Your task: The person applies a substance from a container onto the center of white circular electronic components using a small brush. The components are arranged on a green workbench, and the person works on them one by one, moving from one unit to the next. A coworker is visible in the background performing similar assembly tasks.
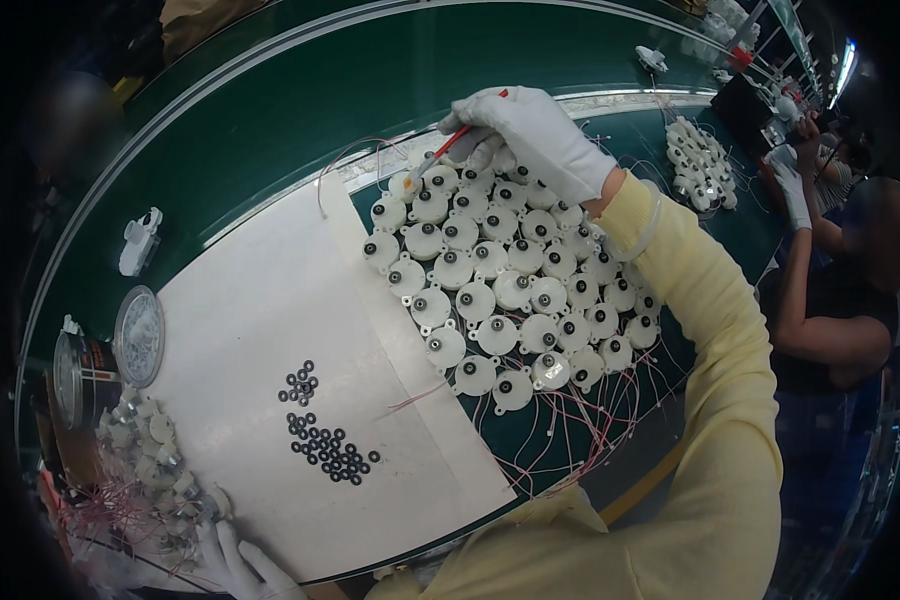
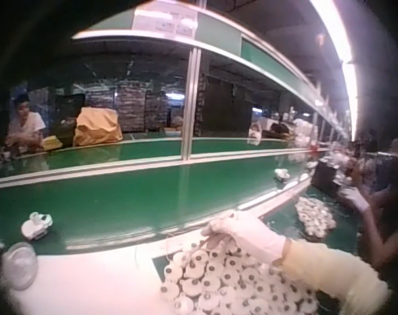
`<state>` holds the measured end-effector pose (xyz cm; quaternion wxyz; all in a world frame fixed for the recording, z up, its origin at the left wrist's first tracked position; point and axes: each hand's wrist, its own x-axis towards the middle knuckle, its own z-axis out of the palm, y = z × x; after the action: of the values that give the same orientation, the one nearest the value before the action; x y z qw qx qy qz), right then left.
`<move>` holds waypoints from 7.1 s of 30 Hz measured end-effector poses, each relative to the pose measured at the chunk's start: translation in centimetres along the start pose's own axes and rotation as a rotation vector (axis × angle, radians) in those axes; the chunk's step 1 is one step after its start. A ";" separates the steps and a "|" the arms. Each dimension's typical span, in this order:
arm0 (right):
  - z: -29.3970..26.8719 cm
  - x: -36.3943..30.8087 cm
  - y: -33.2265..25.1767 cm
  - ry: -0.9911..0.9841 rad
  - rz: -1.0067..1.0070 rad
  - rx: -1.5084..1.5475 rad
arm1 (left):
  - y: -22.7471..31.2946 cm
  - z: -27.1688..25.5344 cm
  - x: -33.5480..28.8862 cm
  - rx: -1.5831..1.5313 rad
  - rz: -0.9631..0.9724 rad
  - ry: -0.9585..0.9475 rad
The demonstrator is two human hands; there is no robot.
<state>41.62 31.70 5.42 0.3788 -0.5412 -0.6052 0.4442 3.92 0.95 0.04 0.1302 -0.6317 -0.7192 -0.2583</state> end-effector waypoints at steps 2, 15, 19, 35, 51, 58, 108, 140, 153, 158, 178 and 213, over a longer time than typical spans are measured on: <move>-0.3 0.2 0.4 0.006 0.024 0.016 | -0.1 0.0 -0.1 0.002 -0.007 0.003; -1.3 0.1 1.7 0.027 0.029 0.011 | 0.1 -0.1 0.1 0.000 0.002 0.001; -1.4 -0.4 1.0 0.049 0.023 0.055 | 0.1 0.0 0.2 -0.008 0.031 0.025; 2.7 0.3 -0.2 -0.093 0.039 0.034 | 0.5 -0.6 0.8 0.056 -0.010 -0.035; 1.8 -2.2 -0.5 -0.045 -0.043 0.179 | 0.1 -0.6 0.4 0.034 0.022 -0.043; 3.7 -2.7 -1.3 -0.164 0.042 0.130 | 0.5 -0.6 0.5 0.066 -0.012 -0.075; -2.2 -3.3 1.0 0.081 0.035 0.108 | 0.7 -0.7 0.7 0.038 0.031 -0.040; -0.2 -7.4 -0.8 -0.178 -0.378 -0.361 | 0.5 -1.1 1.2 0.052 0.075 -0.073; -0.4 -8.0 -1.5 -0.272 -0.572 -0.538 | 0.4 -0.7 0.7 0.027 0.072 -0.034; -0.4 -8.1 -1.2 -0.258 -0.483 -0.477 | 0.4 -0.8 0.7 0.032 0.062 -0.055; 0.0 -8.0 -0.1 -0.184 -0.357 -0.308 | 0.5 -0.7 0.7 0.020 0.061 -0.045; 2.0 -9.5 -0.9 -0.274 -0.294 -0.065 | -1.6 0.7 -2.0 0.029 0.002 -0.047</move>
<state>40.64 22.02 5.80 0.3358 -0.3935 -0.7377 0.4339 2.79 -0.46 -1.84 0.1226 -0.6363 -0.7251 -0.2330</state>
